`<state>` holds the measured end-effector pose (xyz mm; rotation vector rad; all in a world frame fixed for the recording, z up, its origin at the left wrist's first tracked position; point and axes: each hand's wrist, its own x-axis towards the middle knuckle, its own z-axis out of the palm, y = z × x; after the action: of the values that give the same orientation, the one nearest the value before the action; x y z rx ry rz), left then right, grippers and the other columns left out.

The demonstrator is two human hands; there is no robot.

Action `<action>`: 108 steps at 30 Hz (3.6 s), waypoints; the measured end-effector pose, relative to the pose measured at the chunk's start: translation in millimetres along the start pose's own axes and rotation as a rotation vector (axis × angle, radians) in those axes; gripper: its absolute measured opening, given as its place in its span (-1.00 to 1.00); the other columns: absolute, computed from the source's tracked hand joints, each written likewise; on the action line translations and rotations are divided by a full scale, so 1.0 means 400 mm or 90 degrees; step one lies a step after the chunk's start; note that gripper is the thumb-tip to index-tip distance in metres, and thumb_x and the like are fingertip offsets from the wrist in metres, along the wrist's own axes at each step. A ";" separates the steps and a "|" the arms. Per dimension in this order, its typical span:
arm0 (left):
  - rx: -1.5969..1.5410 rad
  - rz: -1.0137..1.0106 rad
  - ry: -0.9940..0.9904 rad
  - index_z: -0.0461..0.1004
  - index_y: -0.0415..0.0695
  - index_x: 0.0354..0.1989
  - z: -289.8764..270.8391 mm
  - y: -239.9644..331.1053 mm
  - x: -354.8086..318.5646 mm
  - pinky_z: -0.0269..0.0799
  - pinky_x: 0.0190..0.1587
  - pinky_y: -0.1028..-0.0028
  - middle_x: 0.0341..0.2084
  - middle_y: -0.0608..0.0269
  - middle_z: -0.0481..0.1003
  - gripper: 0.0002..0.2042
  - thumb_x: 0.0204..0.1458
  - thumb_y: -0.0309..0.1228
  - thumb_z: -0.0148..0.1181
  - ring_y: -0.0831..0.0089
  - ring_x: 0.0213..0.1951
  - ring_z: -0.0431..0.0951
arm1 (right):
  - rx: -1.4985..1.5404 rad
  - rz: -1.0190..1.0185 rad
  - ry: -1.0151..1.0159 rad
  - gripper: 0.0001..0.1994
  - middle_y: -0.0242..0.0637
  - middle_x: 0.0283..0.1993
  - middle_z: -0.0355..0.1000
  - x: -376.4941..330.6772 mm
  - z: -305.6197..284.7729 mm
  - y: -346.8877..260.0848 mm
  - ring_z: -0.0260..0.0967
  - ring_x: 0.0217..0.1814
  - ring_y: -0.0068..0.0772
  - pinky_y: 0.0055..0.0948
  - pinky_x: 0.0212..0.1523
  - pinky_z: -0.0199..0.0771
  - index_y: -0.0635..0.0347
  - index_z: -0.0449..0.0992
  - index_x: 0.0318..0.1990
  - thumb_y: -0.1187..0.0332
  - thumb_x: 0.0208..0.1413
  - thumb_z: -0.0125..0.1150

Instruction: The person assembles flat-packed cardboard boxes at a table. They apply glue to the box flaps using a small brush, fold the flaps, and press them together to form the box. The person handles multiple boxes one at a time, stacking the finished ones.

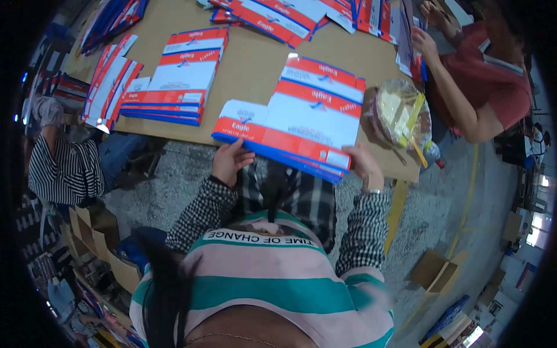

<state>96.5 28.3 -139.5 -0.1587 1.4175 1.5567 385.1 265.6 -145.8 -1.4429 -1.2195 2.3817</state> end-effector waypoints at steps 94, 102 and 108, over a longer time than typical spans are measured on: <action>0.464 0.679 -0.065 0.46 -0.29 -0.34 0.098 0.029 0.180 0.35 -0.36 0.60 -0.38 0.21 0.42 -0.91 -0.01 -0.55 0.17 0.52 -0.39 0.43 | -0.099 -0.585 0.443 -0.83 -0.32 -0.47 0.44 -0.214 0.020 -0.364 0.37 -0.48 -0.63 -0.64 -0.49 0.31 0.31 0.44 -0.22 0.37 0.16 0.11; 0.436 0.580 -0.079 0.51 -0.28 -0.34 0.113 0.045 0.147 0.38 -0.35 0.56 -0.35 0.21 0.42 -0.90 0.01 -0.50 0.19 0.50 -0.39 0.45 | 0.187 -0.463 0.072 -0.81 -0.02 -0.25 0.44 -0.016 0.219 -0.216 0.45 -0.42 -0.36 -0.47 -0.42 0.47 0.32 0.34 -0.19 0.35 0.25 -0.07; 0.431 0.544 -0.065 0.49 -0.30 -0.41 0.119 0.046 0.147 0.40 -0.33 0.57 -0.32 0.19 0.44 -0.94 -0.05 -0.57 0.20 0.50 -0.38 0.47 | 0.281 -0.367 0.058 -0.83 -0.04 -0.29 0.44 0.106 0.333 -0.124 0.46 -0.44 -0.35 -0.44 -0.43 0.51 0.29 0.33 -0.21 0.34 0.25 -0.07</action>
<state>77.3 102.9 -150.8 1.0318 1.9686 1.5666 242.9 241.7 -111.6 -0.8996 -0.8562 1.9891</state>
